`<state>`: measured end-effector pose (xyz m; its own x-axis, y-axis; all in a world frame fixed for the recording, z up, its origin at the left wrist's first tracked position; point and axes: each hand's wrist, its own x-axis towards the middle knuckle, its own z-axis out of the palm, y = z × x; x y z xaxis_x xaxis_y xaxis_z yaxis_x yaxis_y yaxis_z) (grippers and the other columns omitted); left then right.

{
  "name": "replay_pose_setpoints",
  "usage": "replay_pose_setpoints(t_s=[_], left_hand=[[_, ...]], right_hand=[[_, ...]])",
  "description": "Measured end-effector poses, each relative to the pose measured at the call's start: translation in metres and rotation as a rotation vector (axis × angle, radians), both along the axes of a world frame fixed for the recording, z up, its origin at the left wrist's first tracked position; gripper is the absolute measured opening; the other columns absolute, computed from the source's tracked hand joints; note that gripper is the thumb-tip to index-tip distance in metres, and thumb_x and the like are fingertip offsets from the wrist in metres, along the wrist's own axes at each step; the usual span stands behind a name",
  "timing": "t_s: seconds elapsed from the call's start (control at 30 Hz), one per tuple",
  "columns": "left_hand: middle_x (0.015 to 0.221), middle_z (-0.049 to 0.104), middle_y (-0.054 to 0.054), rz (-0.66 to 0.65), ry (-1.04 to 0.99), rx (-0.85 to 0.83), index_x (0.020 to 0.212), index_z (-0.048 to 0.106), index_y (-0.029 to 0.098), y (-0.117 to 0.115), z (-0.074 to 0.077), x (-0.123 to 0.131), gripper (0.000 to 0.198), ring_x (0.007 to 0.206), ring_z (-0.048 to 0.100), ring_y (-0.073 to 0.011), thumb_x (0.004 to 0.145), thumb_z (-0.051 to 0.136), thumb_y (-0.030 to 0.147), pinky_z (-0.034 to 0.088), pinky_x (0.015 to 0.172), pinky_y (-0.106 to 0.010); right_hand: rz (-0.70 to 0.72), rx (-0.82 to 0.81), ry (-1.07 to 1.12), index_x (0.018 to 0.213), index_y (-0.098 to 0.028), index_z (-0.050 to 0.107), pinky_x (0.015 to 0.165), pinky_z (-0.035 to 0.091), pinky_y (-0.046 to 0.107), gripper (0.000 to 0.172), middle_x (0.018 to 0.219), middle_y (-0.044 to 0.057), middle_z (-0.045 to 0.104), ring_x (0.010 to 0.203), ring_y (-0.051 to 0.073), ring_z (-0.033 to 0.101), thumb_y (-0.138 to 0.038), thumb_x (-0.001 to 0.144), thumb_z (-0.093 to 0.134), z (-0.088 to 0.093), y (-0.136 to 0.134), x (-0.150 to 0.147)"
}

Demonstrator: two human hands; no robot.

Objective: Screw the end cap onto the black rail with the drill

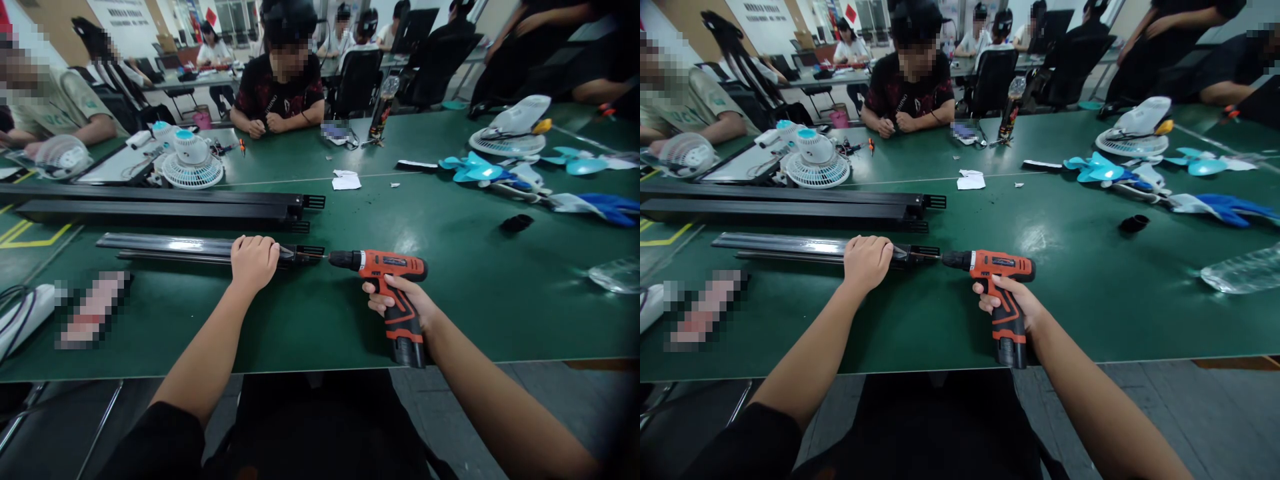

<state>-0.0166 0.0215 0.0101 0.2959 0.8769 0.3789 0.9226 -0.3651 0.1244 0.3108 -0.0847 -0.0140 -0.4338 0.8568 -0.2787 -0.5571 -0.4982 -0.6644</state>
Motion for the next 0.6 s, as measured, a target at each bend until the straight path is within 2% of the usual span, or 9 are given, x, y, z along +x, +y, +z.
replay_pose_setpoints(t_s=[0.6], left_hand=[[0.107, 0.077, -0.009, -0.001, 0.004, 0.015, 0.101, 0.074, 0.023, 0.0010, -0.0025, -0.0004, 0.047, 0.105, 0.067, -0.0300, 0.107, 0.029, 0.037, 0.037, 0.111, -0.050]], right_hand=[[-0.026, 0.041, 0.004, 0.096, -0.016, 0.064, 0.056, 0.050, 0.022, 0.023, 0.084, 0.003, 0.060, 0.052, 0.006, 0.036, -0.034, 0.086, 0.075, -0.0062, -0.0007, -0.0003]])
